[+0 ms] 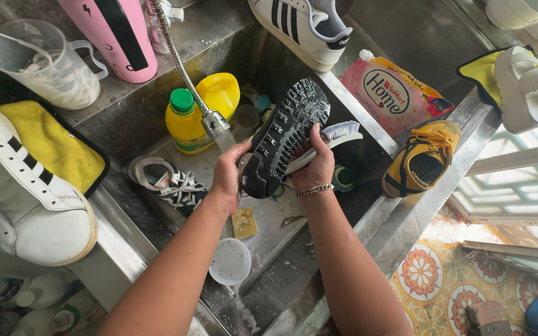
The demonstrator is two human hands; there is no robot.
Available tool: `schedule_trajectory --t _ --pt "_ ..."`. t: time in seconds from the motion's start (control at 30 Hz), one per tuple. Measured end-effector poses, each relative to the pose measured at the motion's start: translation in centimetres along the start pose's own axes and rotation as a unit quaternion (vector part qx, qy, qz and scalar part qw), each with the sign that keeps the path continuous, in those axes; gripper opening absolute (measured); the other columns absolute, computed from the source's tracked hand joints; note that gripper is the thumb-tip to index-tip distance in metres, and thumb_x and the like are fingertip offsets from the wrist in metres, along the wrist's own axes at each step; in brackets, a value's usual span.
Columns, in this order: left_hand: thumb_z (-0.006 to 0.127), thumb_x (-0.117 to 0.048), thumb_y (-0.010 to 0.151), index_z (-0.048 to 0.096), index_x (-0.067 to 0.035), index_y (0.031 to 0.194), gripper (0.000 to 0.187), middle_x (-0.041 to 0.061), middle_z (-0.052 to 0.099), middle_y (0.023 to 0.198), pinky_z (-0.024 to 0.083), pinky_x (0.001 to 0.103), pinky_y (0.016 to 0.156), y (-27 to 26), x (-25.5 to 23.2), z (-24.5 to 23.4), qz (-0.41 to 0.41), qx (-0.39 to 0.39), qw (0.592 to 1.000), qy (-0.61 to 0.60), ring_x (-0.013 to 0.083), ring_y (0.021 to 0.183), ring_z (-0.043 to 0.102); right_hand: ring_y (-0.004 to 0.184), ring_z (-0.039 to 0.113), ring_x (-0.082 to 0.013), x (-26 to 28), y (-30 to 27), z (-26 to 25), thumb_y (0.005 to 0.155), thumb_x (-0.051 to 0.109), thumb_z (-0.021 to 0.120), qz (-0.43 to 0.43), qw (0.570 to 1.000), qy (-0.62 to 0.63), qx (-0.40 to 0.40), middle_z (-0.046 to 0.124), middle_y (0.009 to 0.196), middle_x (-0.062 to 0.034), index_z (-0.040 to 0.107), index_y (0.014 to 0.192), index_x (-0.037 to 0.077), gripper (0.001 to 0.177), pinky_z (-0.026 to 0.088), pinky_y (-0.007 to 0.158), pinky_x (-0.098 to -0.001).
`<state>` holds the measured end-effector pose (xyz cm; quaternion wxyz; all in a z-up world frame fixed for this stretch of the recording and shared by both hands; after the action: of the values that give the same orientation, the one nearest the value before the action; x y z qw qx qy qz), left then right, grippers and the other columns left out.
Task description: The person scrubs a dark-colored sneaker with a white brush and soap in a sink, focusing on the laces, tongue, and sole. They rinse the shoe under running water and repeat the scrubbing process on different sections of the shoe.
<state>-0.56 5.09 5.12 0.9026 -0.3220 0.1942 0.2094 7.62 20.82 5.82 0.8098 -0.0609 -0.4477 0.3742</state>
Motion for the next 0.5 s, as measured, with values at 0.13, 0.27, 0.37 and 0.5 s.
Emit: schedule_trajectory --t 0.13,0.27,0.37,0.5 --pt "0.057 -0.040 0.099 0.072 -0.008 0.107 0.036 0.005 0.076 0.096 0.056 0.029 0.073 -1.3 -0.9 1.0 0.000 -0.007 1.000 0.016 0.0145 0.080 0.071 0.063 0.057 -0.0094 0.2 -0.8 0.2 0.091 0.033 0.075 0.002 1.000 -0.007 0.009 0.056 0.070 0.0087 0.060 0.085 0.022 0.019 0.045 0.059 -0.0291" --pt "0.059 -0.038 0.098 0.073 -0.008 0.106 0.034 0.006 0.076 0.095 0.056 0.029 0.073 -1.3 -1.0 1.4 0.008 0.013 1.000 0.017 0.0144 0.079 0.072 0.061 0.055 -0.0098 0.6 -1.2 0.4 0.089 0.037 0.076 0.001 0.999 -0.030 0.022 0.053 0.068 0.0089 0.058 0.084 0.023 0.023 0.042 0.053 -0.0297" --pt "0.060 -0.037 0.098 0.073 -0.007 0.105 0.033 0.006 0.077 0.094 0.057 0.029 0.072 -1.2 -1.0 1.1 0.012 0.001 1.000 0.022 0.0147 0.078 0.072 0.062 0.055 -0.0102 0.6 -1.2 0.5 0.089 0.038 0.076 0.003 0.999 -0.031 0.012 0.054 0.069 0.0085 0.059 0.085 0.023 0.023 0.043 0.055 -0.0299" --pt "0.060 -0.036 0.099 0.073 -0.006 0.104 0.033 0.006 0.076 0.092 0.057 0.029 0.070 -0.9 -0.7 0.9 0.009 0.006 1.000 0.016 0.0149 0.076 0.071 0.061 0.056 -0.0107 0.6 -1.3 0.4 0.090 0.037 0.075 0.004 0.999 -0.036 0.008 0.054 0.069 0.0076 0.060 0.087 0.021 0.023 0.043 0.054 -0.0303"
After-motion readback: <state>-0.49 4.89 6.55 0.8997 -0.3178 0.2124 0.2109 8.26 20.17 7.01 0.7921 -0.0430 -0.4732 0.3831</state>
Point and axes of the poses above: each hand's wrist, its own y-axis towards the middle knuckle, its own z-axis out of the palm, x = y × z, the point moved 8 cm from there along y, towards the middle knuckle
